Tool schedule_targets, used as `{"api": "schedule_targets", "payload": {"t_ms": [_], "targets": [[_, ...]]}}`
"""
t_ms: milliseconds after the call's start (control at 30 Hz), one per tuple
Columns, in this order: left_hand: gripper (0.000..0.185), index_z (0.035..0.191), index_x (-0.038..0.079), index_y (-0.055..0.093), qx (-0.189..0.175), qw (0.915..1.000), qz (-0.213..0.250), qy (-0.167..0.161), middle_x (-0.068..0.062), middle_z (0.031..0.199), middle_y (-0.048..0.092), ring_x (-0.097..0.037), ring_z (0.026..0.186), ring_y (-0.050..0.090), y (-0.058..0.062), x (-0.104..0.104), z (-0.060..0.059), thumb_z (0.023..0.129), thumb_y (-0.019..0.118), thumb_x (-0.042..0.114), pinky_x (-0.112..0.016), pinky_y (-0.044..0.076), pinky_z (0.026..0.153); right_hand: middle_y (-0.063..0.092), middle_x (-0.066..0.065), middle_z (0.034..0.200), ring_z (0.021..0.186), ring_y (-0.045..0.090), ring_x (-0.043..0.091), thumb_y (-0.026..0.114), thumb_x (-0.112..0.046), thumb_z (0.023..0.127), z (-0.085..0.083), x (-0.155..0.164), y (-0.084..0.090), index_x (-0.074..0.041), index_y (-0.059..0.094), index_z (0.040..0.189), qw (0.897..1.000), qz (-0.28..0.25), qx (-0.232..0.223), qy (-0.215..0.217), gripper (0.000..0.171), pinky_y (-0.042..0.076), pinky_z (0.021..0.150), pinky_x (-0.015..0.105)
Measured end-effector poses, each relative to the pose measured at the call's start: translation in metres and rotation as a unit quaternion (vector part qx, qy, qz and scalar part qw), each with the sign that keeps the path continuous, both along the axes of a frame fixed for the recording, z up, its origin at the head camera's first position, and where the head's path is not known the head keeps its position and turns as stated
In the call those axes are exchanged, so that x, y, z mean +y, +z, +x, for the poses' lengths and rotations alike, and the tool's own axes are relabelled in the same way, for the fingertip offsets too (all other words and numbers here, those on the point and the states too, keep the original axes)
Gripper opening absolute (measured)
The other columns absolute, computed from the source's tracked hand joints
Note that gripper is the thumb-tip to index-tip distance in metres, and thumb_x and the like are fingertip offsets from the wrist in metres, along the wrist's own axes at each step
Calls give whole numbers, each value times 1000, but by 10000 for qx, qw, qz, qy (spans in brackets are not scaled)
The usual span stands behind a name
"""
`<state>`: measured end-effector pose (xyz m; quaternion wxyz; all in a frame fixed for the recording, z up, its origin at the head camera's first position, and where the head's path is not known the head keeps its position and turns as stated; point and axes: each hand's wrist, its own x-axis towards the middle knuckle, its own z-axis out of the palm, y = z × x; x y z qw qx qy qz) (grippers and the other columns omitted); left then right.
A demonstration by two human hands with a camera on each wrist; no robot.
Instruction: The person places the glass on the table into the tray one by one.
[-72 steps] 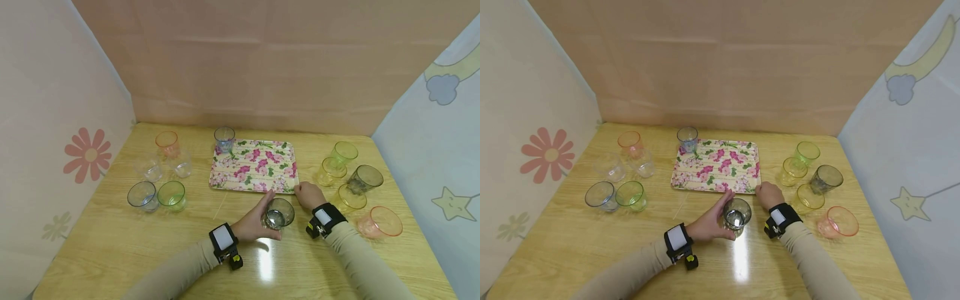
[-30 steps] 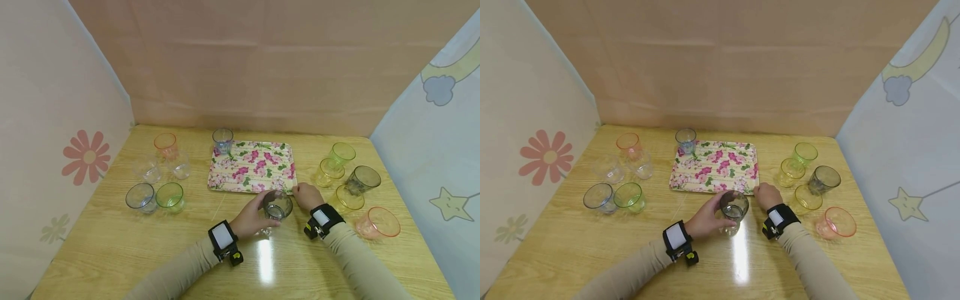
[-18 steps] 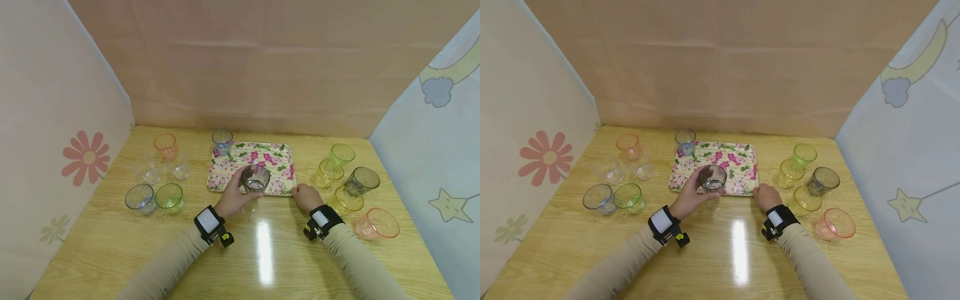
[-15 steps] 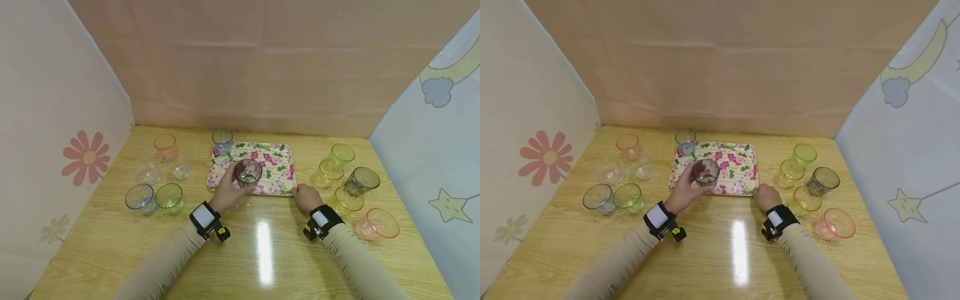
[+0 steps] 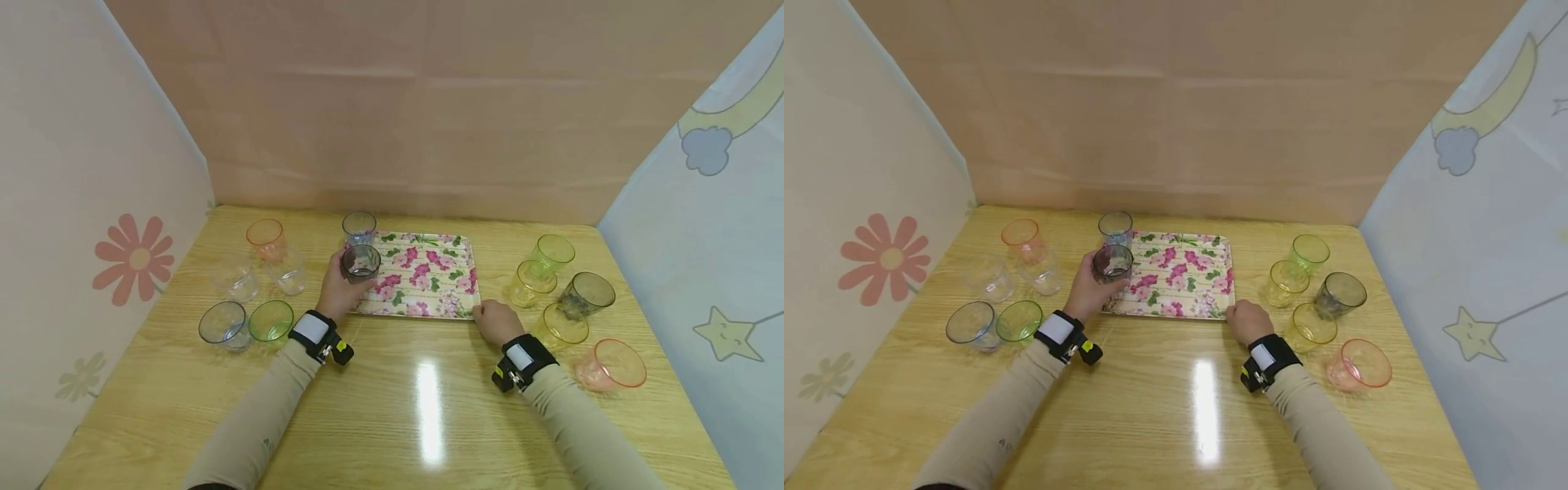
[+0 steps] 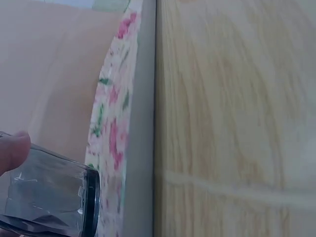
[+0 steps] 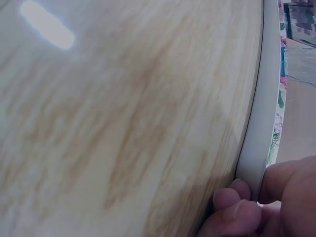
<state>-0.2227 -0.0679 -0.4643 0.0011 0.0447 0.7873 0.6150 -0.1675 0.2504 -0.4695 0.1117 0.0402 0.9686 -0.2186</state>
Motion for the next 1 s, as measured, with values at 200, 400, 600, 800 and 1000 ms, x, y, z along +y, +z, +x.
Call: {"api": "schedule_targets", "payload": {"t_ms": [200, 400, 600, 800, 1000], "targets": [[85, 153, -1, 26, -46, 9998, -109, 164, -26, 151, 41, -37, 142, 39, -5, -6, -9, 88, 79, 5, -47, 32, 117, 42, 4, 61, 56, 41, 19, 41, -20, 104, -1, 0, 0, -10, 45, 65, 10000, -26, -44, -9, 41, 32, 55, 30], [83, 152, 0, 27, -199, 9995, -27, 258, -24, 151, 41, -36, 142, 40, -9, -6, -14, 88, 79, 5, -47, 35, 115, 42, 4, 61, 56, 41, 19, 42, -20, 104, -2, 0, -1, -10, 45, 66, 10000, 17, -43, -6, 40, 32, 55, 31], [83, 152, 1, 26, -226, 9994, 127, 248, -25, 151, 40, -37, 140, 41, -8, -5, -16, 88, 78, 4, -49, 38, 113, 42, 4, 62, 56, 41, 19, 42, -20, 104, -2, 0, -1, -10, 46, 66, 10000, 47, -18, -11, 40, 32, 55, 31], [82, 151, 1, 27, -279, 9990, 117, 322, -24, 151, 40, -38, 142, 40, -10, -4, -20, 88, 79, 5, -50, 37, 114, 43, 4, 62, 57, 42, 20, 41, -20, 104, -1, 0, 0, -10, 46, 66, 10000, 84, -25, -8, 40, 32, 55, 31], [83, 154, 1, 26, -328, 9986, -171, 383, -24, 151, 40, -37, 142, 39, -14, -6, -24, 90, 79, 11, -48, 33, 117, 42, 4, 62, 57, 41, 19, 42, -19, 105, -2, -2, 0, -10, 46, 66, 9999, 122, -39, -21, 41, 32, 56, 31]]}}
